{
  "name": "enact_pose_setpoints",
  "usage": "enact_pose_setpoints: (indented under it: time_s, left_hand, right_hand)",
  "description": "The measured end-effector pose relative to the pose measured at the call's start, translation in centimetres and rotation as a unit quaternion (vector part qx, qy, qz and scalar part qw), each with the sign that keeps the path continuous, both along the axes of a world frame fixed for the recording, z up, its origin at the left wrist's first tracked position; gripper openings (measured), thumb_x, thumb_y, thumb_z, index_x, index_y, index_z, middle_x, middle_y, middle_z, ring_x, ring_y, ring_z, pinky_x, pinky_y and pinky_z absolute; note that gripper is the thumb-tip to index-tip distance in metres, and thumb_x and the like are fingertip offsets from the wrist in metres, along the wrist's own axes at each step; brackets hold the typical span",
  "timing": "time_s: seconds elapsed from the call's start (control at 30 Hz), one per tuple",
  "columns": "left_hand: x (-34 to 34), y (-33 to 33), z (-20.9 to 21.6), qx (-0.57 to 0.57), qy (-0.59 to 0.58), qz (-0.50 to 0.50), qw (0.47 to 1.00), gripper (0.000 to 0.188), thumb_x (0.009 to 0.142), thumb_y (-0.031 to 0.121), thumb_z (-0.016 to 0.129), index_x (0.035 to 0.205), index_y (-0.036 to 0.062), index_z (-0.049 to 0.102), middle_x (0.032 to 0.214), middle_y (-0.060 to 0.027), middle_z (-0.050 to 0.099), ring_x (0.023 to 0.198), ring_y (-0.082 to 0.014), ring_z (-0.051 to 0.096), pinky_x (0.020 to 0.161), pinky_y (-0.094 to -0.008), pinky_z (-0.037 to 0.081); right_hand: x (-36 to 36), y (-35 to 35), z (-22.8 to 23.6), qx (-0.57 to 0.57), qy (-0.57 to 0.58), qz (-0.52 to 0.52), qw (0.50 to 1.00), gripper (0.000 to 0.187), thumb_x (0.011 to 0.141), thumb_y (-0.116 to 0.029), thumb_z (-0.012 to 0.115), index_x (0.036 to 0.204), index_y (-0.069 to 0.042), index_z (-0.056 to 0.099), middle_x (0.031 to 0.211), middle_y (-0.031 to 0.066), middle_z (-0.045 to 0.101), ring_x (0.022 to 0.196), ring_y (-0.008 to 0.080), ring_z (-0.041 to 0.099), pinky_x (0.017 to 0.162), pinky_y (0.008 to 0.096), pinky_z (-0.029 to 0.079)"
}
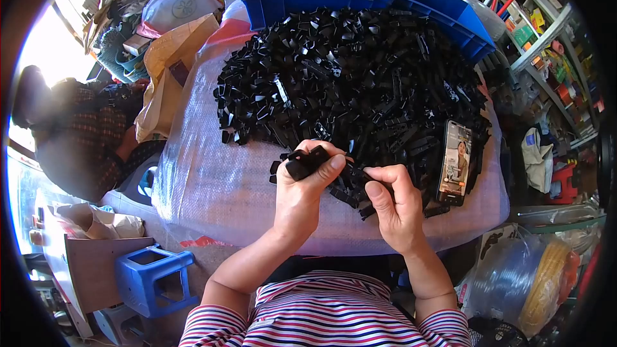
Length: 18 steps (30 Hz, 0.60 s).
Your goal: Sorting and inspecting small black plastic components on a workbench in a manufacturing environment.
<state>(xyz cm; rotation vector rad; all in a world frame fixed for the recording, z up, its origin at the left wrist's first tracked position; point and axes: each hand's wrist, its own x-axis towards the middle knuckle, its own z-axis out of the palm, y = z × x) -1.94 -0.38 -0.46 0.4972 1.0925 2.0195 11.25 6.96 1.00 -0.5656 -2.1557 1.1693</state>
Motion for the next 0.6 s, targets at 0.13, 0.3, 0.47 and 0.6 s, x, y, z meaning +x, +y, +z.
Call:
enact_pose_setpoints:
  time_s: [0.13,0.3,0.47,0.6]
  left_hand:
    - [0.5,-0.1,0.2,0.003,0.039,0.032,0.999,0.011,0.079,0.007,0.065,0.085,0.0025,0.058,0.080,-0.0050,0.060,0.076,-0.0123,0.056,0.074,-0.0246,0.042]
    - [1.0,-0.4,-0.7,-0.032,0.132,0.085,0.987,0.008,0.080,0.004,0.065,0.085,0.0018,0.059,0.077,-0.0003,0.059,0.070,-0.0069,0.052,0.066,-0.0203,0.042]
    - [1.5,-0.7,-0.3,-0.062,0.132,0.149,0.978,0.006,0.079,0.003,0.064,0.083,0.0018,0.059,0.074,0.0001,0.058,0.067,-0.0066,0.050,0.063,-0.0205,0.042]
    - [1.6,-1.3,0.3,0.015,-0.048,0.097,0.994,0.029,0.083,0.008,0.059,0.110,0.0001,0.053,0.101,-0.0064,0.056,0.087,-0.0105,0.052,0.075,-0.0247,0.042]
  right_hand:
    - [-0.4,-0.5,-0.5,0.012,0.044,-0.027,0.999,0.021,0.090,-0.018,0.054,0.100,0.000,0.053,0.073,0.0038,0.057,0.062,0.0081,0.050,0.059,0.0212,0.041]
    - [-0.9,-1.1,-0.4,0.013,0.031,-0.046,0.998,0.014,0.088,-0.011,0.055,0.096,0.000,0.052,0.072,0.0062,0.057,0.062,0.0101,0.053,0.057,0.0228,0.042]
    - [-2.7,-1.7,-1.8,0.041,0.074,-0.050,0.995,0.010,0.087,-0.007,0.056,0.092,0.000,0.050,0.068,0.0077,0.057,0.056,0.0105,0.055,0.050,0.0238,0.042]
    - [-4.4,-1.5,-1.0,-0.028,0.067,-0.036,0.997,0.011,0.090,-0.009,0.052,0.094,0.000,0.048,0.075,0.0117,0.060,0.064,0.0160,0.061,0.056,0.0264,0.047]
